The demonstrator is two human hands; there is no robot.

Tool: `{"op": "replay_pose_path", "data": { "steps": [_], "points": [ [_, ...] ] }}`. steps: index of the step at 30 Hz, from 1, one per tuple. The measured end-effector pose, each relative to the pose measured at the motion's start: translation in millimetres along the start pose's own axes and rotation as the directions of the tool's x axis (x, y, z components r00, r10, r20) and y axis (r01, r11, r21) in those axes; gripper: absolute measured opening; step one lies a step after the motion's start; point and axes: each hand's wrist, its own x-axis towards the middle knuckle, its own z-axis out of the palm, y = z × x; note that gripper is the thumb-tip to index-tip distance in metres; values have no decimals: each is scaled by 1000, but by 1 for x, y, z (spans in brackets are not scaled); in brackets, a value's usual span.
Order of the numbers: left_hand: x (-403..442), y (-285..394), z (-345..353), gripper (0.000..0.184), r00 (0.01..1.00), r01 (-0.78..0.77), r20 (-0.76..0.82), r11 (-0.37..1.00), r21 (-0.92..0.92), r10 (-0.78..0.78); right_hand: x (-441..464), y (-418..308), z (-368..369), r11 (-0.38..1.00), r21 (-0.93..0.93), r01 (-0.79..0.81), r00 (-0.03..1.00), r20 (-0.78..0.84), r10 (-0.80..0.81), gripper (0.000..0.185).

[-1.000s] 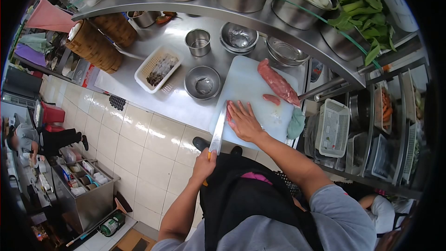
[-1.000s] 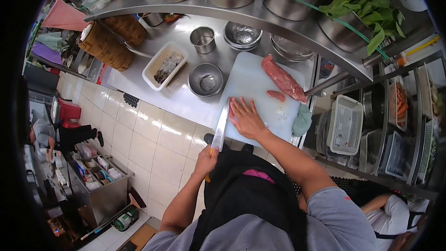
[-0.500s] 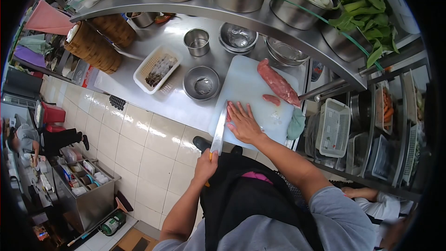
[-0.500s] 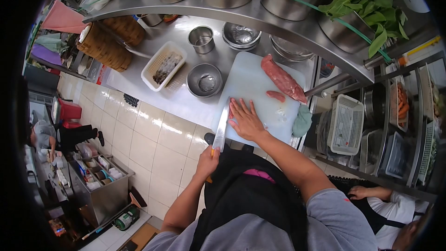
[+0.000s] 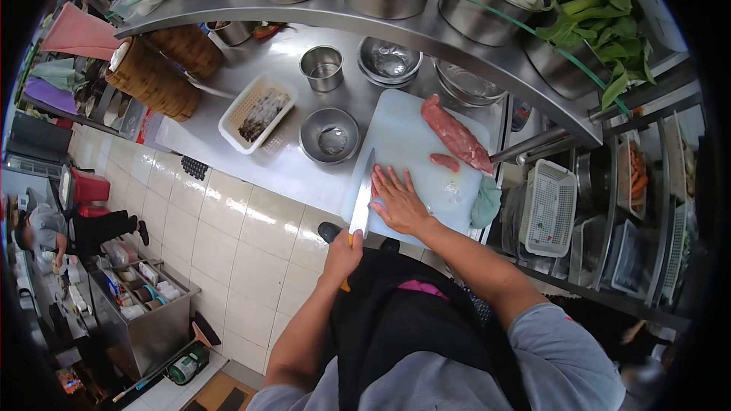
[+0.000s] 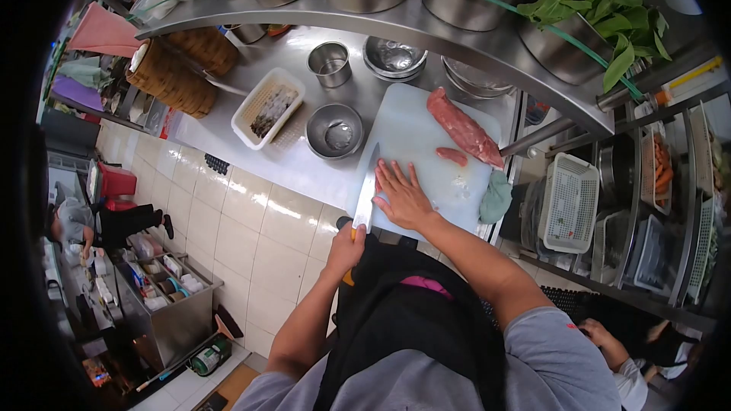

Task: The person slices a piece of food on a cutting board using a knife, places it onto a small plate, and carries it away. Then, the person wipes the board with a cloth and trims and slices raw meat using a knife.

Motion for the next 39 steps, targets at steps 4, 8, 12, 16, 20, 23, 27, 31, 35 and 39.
{"op": "replay_pose_path", "data": {
  "steps": [4, 8, 12, 16, 20, 23, 27, 31, 35, 39],
  "points": [
    [-6, -1, 0, 39, 1000, -15, 23, 1000, 3, 14, -2, 0, 0, 1000, 1, -3, 1000, 0, 3, 77],
    [-18, -4, -5, 39, 998, -13, 59, 999, 39, 11, -3, 0, -1, 1000, 5, 12, 1000, -7, -12, 78],
    [-26, -12, -13, 40, 995, -2, 95, 998, 65, -4, -3, -1, 0, 1000, 0, -8, 1000, 0, 8, 79],
    [-36, -19, -18, 42, 992, 4, 129, 995, 97, -16, -5, -1, -4, 1000, 5, -1, 1000, 4, 1, 79],
    [-51, -17, -47, 42, 987, -48, 161, 979, 199, 15, -9, -3, -6, 1000, -3, 4, 1000, 0, -4, 78],
    [-67, 2, -92, 41, 979, -39, 200, 912, 409, -48, -9, -1, -3, 1000, 4, 3, 1000, -30, -3, 74],
    [-90, 7, -121, 39, 993, -18, 114, 876, 482, -43, 3, 10, -1, 992, 125, -15, 987, -156, 35, 55],
    [-93, -13, -117, 34, 1000, 0, 19, 926, 379, -8, 38, 15, -29, 967, 245, -75, 987, -118, 106, 45],
    [-93, -25, -104, 36, 1000, -5, -4, 963, 268, 7, 71, 14, -43, 981, 169, -92, 978, 201, 57, 47],
    [-91, -39, -95, 38, 999, 31, -28, 961, 276, -24, 87, 23, -41, 955, 242, -171, 947, 309, 91, 41]
  ]
}}
